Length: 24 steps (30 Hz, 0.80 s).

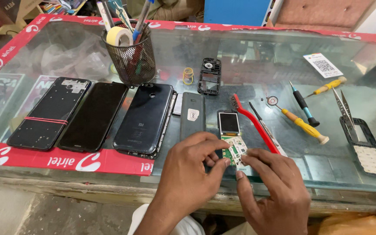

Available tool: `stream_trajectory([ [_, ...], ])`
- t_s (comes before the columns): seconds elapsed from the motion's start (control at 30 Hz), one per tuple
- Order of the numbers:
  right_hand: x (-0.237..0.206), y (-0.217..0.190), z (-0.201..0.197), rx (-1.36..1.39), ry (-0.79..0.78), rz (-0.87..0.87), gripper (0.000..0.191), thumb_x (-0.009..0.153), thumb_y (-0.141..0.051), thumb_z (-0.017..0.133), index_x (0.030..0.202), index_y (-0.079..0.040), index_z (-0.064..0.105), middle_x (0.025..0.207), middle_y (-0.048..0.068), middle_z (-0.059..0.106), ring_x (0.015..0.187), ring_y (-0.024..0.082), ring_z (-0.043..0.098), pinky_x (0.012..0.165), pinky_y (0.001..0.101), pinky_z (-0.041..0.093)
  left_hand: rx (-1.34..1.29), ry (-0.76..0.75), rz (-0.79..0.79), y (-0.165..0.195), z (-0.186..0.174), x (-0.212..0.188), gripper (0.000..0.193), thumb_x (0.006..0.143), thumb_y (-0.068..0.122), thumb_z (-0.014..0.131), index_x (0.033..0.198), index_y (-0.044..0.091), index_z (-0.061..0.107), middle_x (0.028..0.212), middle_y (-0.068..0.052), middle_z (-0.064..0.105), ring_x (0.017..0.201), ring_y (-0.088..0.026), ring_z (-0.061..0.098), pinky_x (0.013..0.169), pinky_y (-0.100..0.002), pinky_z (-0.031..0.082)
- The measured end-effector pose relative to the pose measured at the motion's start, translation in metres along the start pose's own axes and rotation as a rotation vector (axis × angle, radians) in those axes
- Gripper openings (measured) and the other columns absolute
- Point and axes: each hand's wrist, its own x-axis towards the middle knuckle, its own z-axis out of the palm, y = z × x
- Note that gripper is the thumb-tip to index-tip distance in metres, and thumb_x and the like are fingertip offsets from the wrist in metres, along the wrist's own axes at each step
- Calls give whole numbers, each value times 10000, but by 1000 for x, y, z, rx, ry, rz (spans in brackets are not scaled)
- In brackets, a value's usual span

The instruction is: The person disassembles a feature phone, cleans the keypad circuit board with a brush, and reassembles the device by inserting the keypad, screen, and back cover. They use tweezers to adjust internal components and ensure the phone is properly closed.

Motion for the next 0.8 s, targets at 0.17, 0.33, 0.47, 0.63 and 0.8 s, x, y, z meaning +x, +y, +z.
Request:
stream_trajectory([
  [0.17,-7,3,1,35,-42,-17,308,728,-109,763,1035,-93,758,1144,95,723,1058,293,665,935,412,528,-46,-47,-44,1,-7,2,280,780,53,770,1056,11,758,981,-77,753,731,-143,741,671,-260,611],
  [0.33,-10,3,1,34,-65,17,351,712,-127,765,1062,-126,780,1112,67,711,1051,289,649,909,417,518,-66,-65,-72,2,-8,4,300,773,53,777,1068,3,756,972,-81,765,751,-130,754,683,-249,620],
  [0.47,-11,4,2,31,-53,-21,369,702,-127,767,1070,-138,780,1101,54,707,1035,294,638,897,417,513,-12,-72,-62,2,-6,4,252,777,66,777,1022,6,774,969,-71,764,736,-132,745,679,-252,609],
  [0.63,-11,8,1,62,-18,-42,397,714,-118,767,1110,-124,760,1141,57,711,1045,289,655,925,415,520,14,-92,-76,3,-4,5,213,785,83,774,983,5,781,970,-59,758,721,-133,740,673,-255,606],
  [0.8,-12,10,0,73,-19,-45,373,711,-118,784,1082,-108,758,1145,70,719,1032,294,664,907,406,528,39,-78,-55,4,-2,5,236,783,98,782,1002,10,783,992,-64,743,718,-138,728,667,-259,599],
])
